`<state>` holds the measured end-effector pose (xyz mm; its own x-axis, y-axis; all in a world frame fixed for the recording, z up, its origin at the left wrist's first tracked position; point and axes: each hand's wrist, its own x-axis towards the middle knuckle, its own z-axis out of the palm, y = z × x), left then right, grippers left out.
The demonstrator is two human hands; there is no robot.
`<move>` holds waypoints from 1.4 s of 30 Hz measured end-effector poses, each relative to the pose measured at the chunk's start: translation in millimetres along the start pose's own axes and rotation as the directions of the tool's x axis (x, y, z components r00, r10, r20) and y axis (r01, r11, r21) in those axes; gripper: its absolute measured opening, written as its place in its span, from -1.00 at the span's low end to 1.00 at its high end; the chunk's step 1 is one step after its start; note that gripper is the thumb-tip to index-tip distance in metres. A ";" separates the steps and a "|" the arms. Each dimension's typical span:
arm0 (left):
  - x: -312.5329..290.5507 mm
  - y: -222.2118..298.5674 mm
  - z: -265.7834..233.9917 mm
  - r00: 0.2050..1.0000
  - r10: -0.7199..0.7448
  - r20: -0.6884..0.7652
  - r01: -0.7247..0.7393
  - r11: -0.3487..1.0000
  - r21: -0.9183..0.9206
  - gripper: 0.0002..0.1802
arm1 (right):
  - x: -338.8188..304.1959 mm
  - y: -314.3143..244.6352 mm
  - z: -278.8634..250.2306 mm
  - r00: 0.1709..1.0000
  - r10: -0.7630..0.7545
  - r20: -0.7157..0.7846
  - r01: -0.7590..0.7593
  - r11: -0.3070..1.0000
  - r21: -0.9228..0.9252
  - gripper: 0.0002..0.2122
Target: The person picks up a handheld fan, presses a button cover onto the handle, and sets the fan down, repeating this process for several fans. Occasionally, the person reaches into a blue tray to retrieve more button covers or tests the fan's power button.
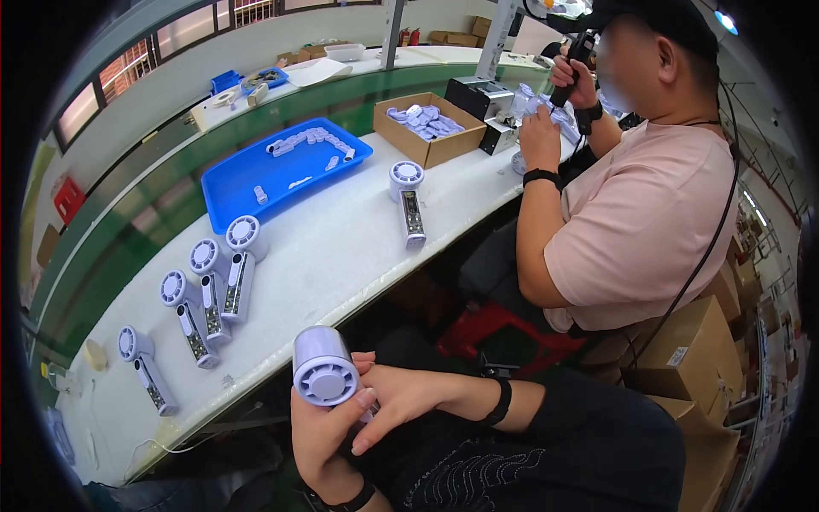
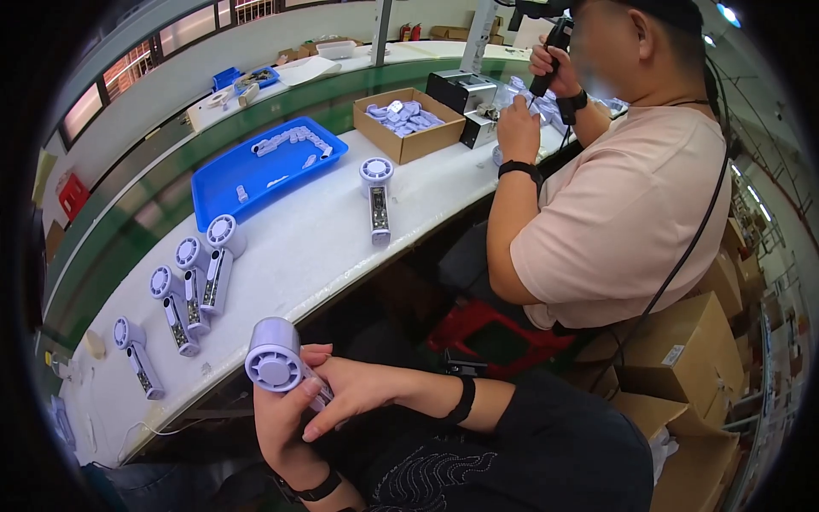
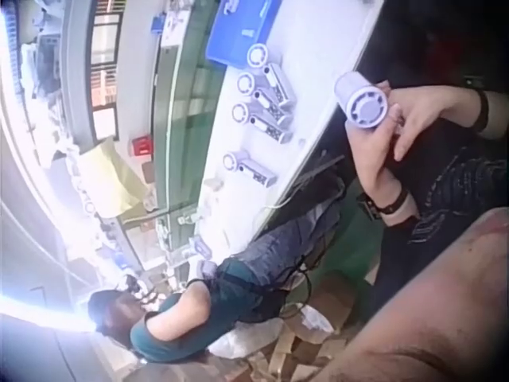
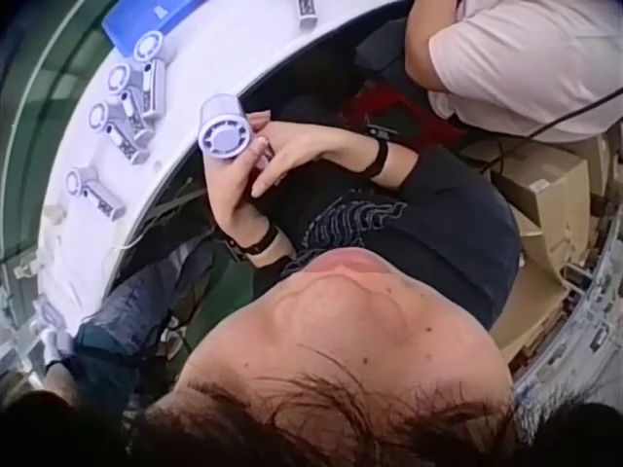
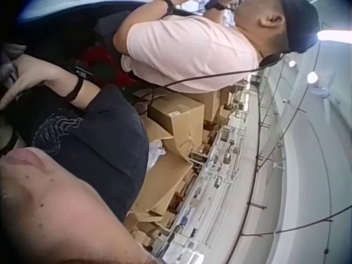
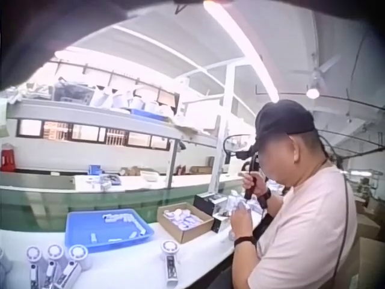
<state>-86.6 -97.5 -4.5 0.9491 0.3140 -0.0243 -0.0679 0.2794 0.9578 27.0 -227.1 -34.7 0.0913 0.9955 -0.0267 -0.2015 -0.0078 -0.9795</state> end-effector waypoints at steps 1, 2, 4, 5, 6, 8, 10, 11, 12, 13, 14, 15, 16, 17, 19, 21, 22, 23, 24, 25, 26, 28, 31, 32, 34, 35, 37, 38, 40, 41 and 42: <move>-0.2 -0.3 0.6 1.000 -0.005 0.004 0.005 1.000 -0.021 -0.48 | -2.3 1.7 2.4 0.999 0.036 0.000 -0.036 0.999 0.039 -0.44; -1.3 -1.1 0.6 1.000 -0.010 0.006 0.010 0.999 -0.043 -0.49 | -3.7 0.5 6.1 0.997 0.072 0.003 -0.072 0.994 0.078 -0.45; -0.7 -1.9 3.9 1.000 -0.015 0.012 0.015 0.998 -0.062 -0.49 | -6.5 -4.8 7.7 0.995 0.104 0.004 -0.104 0.988 0.116 -0.45; 0.3 -2.9 6.8 1.000 -0.006 0.006 0.006 0.999 -0.044 -0.48 | -8.5 -8.1 5.5 0.988 0.157 0.001 -0.155 0.979 0.131 -0.45; 1.6 -3.5 10.4 1.000 0.002 -0.001 -0.002 1.000 -0.026 -0.46 | -10.4 -13.0 3.5 0.978 0.209 -0.001 -0.207 0.967 0.146 -0.46; 3.8 -5.1 14.3 1.000 0.005 -0.007 -0.005 1.000 0.003 -0.44 | -13.4 -13.1 2.9 0.967 0.253 0.000 -0.250 0.953 0.170 -0.46; 7.4 -9.7 16.1 1.000 0.028 0.014 -0.027 0.997 -0.070 -0.49 | -15.5 -6.0 1.8 0.982 0.176 -0.064 -0.167 0.978 0.126 -0.46; 8.3 -10.5 16.6 0.999 0.041 0.021 -0.038 0.993 -0.108 -0.51 | -16.1 -3.5 1.6 0.986 0.137 -0.092 -0.127 0.987 0.102 -0.47; 8.5 -10.8 18.1 0.999 0.040 0.016 -0.038 0.994 -0.106 -0.51 | -17.8 -2.5 0.7 0.987 0.137 -0.087 -0.128 0.986 0.104 -0.47; 8.8 -10.6 19.4 0.999 0.038 0.033 -0.035 0.995 -0.094 -0.51 | -19.6 -2.7 -1.0 0.987 0.135 -0.091 -0.127 0.988 0.087 -0.47; 9.0 -10.2 20.3 0.998 0.037 0.048 -0.033 0.996 -0.083 -0.51 | -21.3 -3.1 -2.6 0.987 0.133 -0.094 -0.127 0.990 0.069 -0.46; 8.8 -10.0 20.4 0.997 0.037 0.061 -0.032 0.997 -0.072 -0.51 | -22.5 -2.7 -3.4 0.987 0.132 -0.096 -0.127 0.991 0.051 -0.46; 8.6 -10.0 20.0 0.998 0.038 0.052 -0.035 0.997 -0.073 -0.51 | -23.8 -1.4 -3.8 0.987 0.135 -0.086 -0.131 0.990 0.050 -0.46; 8.8 -10.1 19.6 0.998 0.027 0.062 -0.023 0.998 -0.066 -0.51 | -25.2 -0.2 -4.9 0.988 0.129 -0.081 -0.125 0.991 0.055 -0.46; 8.4 -10.4 18.4 0.996 0.003 0.084 0.002 0.999 -0.053 -0.51 | -25.6 0.6 -6.0 0.990 0.119 -0.073 -0.114 0.991 0.065 -0.45; 7.1 -10.9 17.4 0.997 0.001 0.074 0.003 0.998 -0.059 -0.51 | -24.1 1.1 -4.8 0.993 0.097 -0.072 -0.094 0.994 0.052 -0.45; 7.0 -11.2 16.9 0.997 -0.005 0.074 0.009 0.998 -0.064 -0.51 | -23.9 1.6 -3.9 0.994 0.073 -0.082 -0.070 0.997 0.042 -0.45; 7.0 -11.4 16.6 0.997 -0.011 0.076 0.016 0.998 -0.068 -0.51 | -23.7 1.8 -3.5 0.995 0.048 -0.092 -0.045 0.998 0.032 -0.44; 6.9 -10.9 16.3 0.997 -0.011 0.076 0.016 0.997 -0.069 -0.51 | -23.2 2.1 -3.9 0.995 0.048 -0.092 -0.046 0.998 0.032 -0.44; 6.8 -9.8 15.8 0.997 -0.001 0.081 0.005 0.999 -0.050 -0.50 | -22.4 2.5 -5.1 0.996 0.032 -0.082 -0.032 0.999 0.003 -0.40; 6.7 -8.8 15.3 0.996 0.009 0.086 -0.006 1.000 -0.030 -0.50 | -21.7 3.1 -6.3 0.997 0.017 -0.071 -0.019 0.999 -0.026 -0.37; 6.8 -8.5 14.1 0.996 0.021 0.089 -0.020 1.000 -0.013 -0.50 | -21.0 3.3 -7.6 0.998 0.003 -0.057 -0.006 0.998 -0.056 -0.33; 7.2 -10.7 11.9 0.995 0.024 0.097 -0.024 1.000 -0.004 -0.48 | -20.7 4.2 -7.3 0.997 0.046 -0.054 -0.050 0.997 -0.067 -0.37; 7.4 -10.6 11.8 0.995 0.025 0.096 -0.025 1.000 -0.005 -0.48 | -20.4 4.4 -7.0 0.998 0.047 -0.053 -0.050 0.996 -0.068 -0.37; 7.7 -10.1 11.8 0.996 0.021 0.092 -0.020 1.000 -0.007 -0.50 | -19.6 5.4 -5.4 0.997 -0.012 -0.083 0.007 0.998 -0.060 -0.42; 7.9 -10.0 11.8 0.996 0.019 0.090 -0.018 1.000 -0.008 -0.51 | -19.4 6.1 -4.4 0.994 -0.042 -0.098 0.036 0.998 -0.056 -0.45; 8.1 -11.9 11.5 0.997 0.017 0.081 -0.015 1.000 -0.018 -0.52 | -17.2 11.4 -3.5 0.995 -0.027 -0.094 0.023 0.999 -0.048 -0.46; 8.1 -13.3 11.2 0.997 0.014 0.072 -0.012 1.000 -0.026 -0.53 | -15.4 12.3 -3.0 0.996 -0.013 -0.091 0.010 0.999 -0.039 -0.47; 8.0 -14.5 11.0 0.998 0.010 0.065 -0.008 0.999 -0.035 -0.54 | -15.9 13.4 -2.9 0.996 0.001 -0.088 -0.003 1.000 -0.030 -0.48; 8.1 -14.9 11.0 0.999 -0.001 0.054 0.003 1.000 -0.030 -0.56 | -18.2 12.7 -1.7 0.994 0.035 -0.104 -0.032 0.999 0.039 -0.48; 8.2 -15.2 10.7 0.999 -0.013 0.042 0.014 1.000 -0.026 -0.57 | -18.8 5.1 1.9 0.991 0.072 -0.116 -0.059 0.992 0.108 -0.49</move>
<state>-74.5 -109.0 -16.2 0.9620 0.2719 -0.0244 -0.0628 0.3072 0.9496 22.5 -245.6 -38.9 0.1890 0.9746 -0.1201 -0.3104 -0.0567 -0.9489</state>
